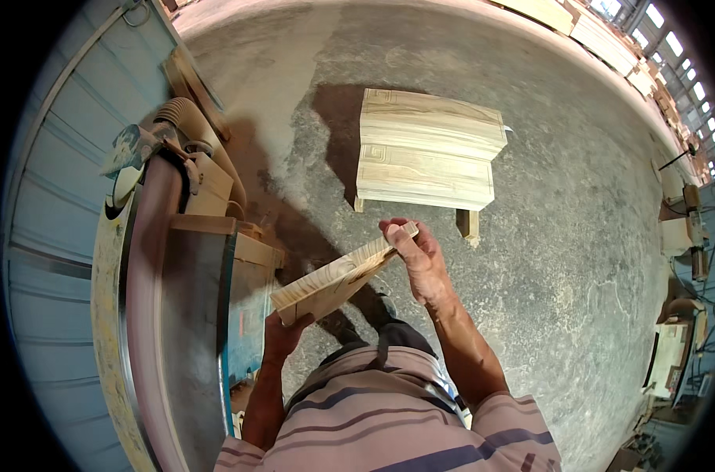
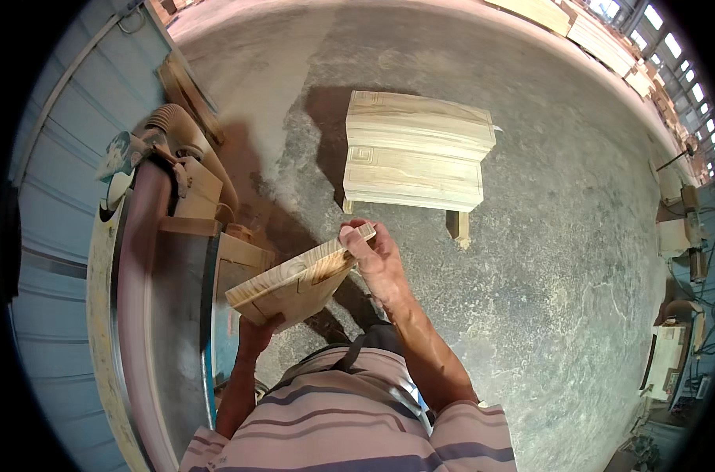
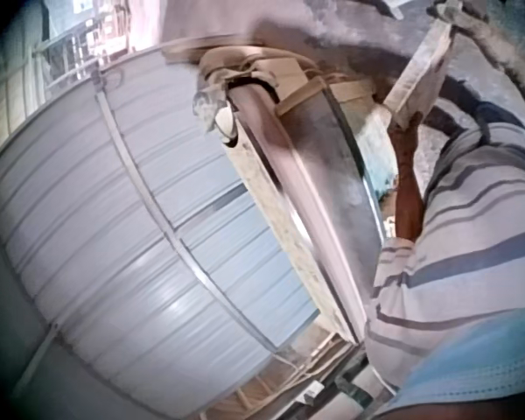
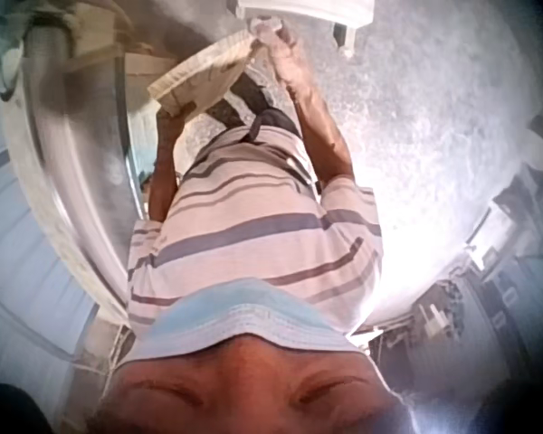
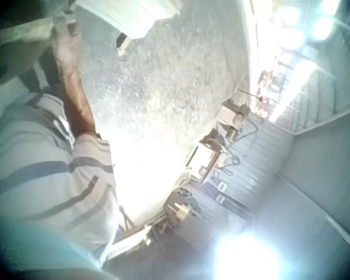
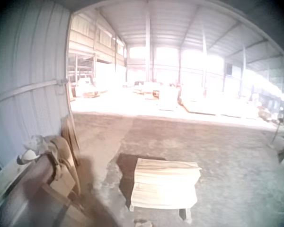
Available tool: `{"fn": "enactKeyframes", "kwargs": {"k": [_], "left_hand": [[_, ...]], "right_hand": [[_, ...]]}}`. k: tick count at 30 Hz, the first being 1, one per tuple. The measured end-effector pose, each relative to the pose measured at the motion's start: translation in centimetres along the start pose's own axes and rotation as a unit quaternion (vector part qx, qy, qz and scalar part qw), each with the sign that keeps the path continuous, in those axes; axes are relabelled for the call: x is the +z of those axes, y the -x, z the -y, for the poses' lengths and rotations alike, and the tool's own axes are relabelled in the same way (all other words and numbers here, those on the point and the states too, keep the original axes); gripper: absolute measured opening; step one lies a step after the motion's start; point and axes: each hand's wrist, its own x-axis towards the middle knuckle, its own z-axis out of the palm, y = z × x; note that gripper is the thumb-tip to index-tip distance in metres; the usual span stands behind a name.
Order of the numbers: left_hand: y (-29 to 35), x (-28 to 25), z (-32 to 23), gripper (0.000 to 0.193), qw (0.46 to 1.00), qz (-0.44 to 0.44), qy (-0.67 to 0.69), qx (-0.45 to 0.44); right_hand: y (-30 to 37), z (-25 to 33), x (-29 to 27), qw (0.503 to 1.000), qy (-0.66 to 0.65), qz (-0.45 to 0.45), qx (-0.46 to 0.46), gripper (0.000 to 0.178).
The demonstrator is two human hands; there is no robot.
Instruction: The person sands the surfaces and edges of a wooden board using a belt sander, turns it over to sand the other side, and then applies a liquid from a bottle to the edge of the board.
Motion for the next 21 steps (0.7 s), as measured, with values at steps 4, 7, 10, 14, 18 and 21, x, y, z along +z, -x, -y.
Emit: {"fn": "enactKeyframes", "kwargs": {"k": [4, 7, 10, 14, 18, 21], "left_hand": [[-0.2, 0.3, 0.6, 0.031, 0.999, 0.013, 0.022, 0.02], [-0.2, 0.3, 0.7, 0.031, 0.999, 0.02, -0.002, 0.03], [-0.6, 0.2, 0.3, 0.031, 0.999, 0.04, -0.01, 0.025], [-0.9, 0.4, -0.7, 0.035, 0.999, 0.046, -0.016, -0.007], [-1.6, -0.3, -1.6, 0.036, 0.999, 0.028, 0.016, 0.0], [-1.8, -1.3, -5.4, 0.034, 0.998, -0.016, 0.041, 0.037]], "right_hand": [[-0.2, -0.7, -1.2, 0.999, -0.054, 0.003, -0.007, 0.043], [-0.4, -0.9, -1.6, 0.996, -0.093, 0.008, 0.002, 0.045], [-0.6, -0.8, -1.9, 0.987, -0.156, -0.026, 0.012, 0.048], [-0.2, 0.1, -1.9, 0.989, -0.146, -0.037, -0.005, 0.046], [-0.4, 3.4, 0.6, 0.991, -0.131, -0.019, -0.035, 0.051], [-1.2, 7.7, 3.5, 0.987, -0.069, 0.016, -0.144, 0.064]]}}
